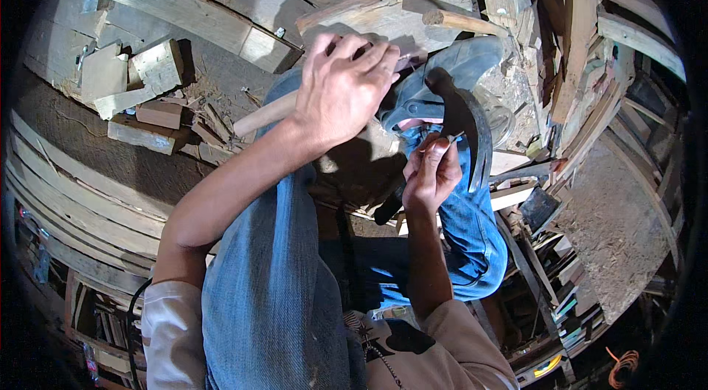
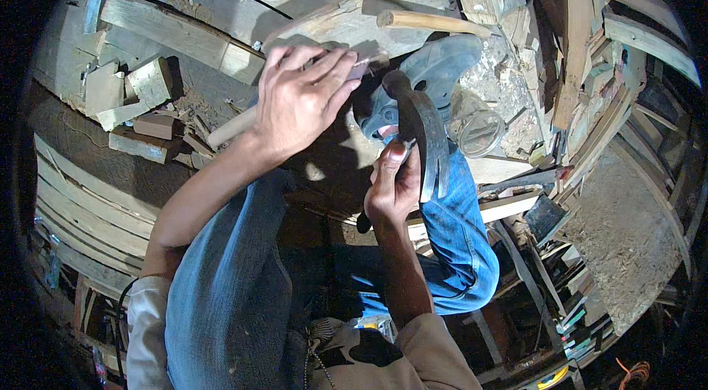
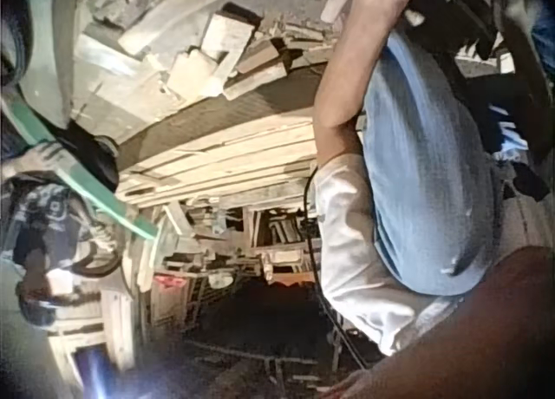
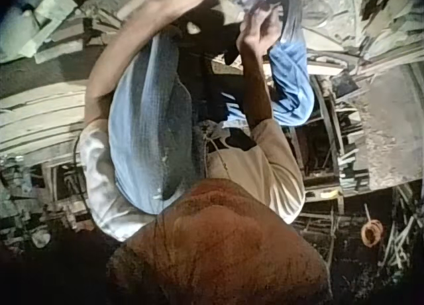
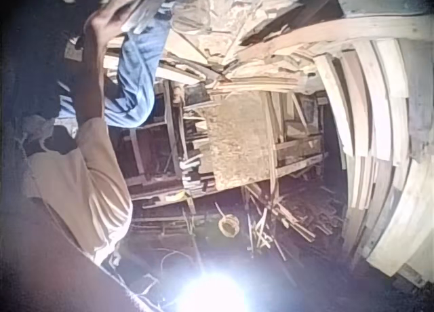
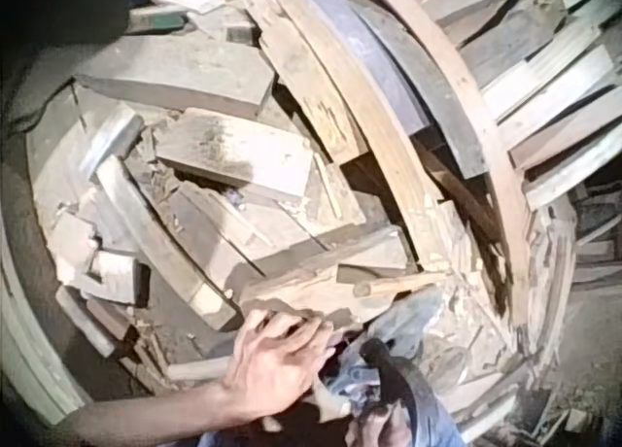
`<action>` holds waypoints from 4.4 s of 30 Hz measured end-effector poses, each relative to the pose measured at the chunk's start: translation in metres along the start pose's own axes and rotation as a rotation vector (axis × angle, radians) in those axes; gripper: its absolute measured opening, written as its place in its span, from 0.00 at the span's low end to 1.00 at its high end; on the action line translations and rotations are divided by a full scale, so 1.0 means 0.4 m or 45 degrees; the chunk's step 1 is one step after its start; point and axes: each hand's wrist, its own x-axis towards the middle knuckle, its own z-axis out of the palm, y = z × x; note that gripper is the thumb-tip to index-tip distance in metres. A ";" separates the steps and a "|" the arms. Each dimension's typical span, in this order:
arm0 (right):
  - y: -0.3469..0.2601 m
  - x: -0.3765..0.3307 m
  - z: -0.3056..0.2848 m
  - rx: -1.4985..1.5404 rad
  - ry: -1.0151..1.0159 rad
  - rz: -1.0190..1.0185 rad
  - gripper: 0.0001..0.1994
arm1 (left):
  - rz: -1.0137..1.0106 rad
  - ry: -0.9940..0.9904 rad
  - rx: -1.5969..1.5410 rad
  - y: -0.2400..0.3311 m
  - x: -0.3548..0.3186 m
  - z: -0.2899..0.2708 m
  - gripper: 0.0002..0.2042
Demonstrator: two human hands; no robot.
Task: The person sands a small wooden piece, uses a hammer to drive a nail into a wooden assembly, and reaches into a jar to retrieve another nail.
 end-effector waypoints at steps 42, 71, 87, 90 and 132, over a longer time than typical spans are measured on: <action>0.063 -0.023 0.005 -0.187 0.048 -0.114 0.20 | 0.206 0.167 -0.115 -0.017 -0.032 -0.003 0.21; -0.045 0.060 -0.012 -0.460 -0.203 -0.164 0.18 | 0.004 -0.209 0.077 -0.025 0.005 -0.016 0.18; -0.082 0.063 0.012 -0.402 -0.144 -0.100 0.21 | 0.048 -0.193 0.158 -0.039 0.006 -0.002 0.17; -0.097 0.065 0.000 -0.386 -0.189 -0.116 0.22 | 0.054 -0.206 0.123 -0.037 0.019 -0.001 0.16; -0.104 0.058 -0.020 -0.235 -0.172 0.046 0.21 | 0.043 0.158 0.175 -0.045 -0.022 0.003 0.17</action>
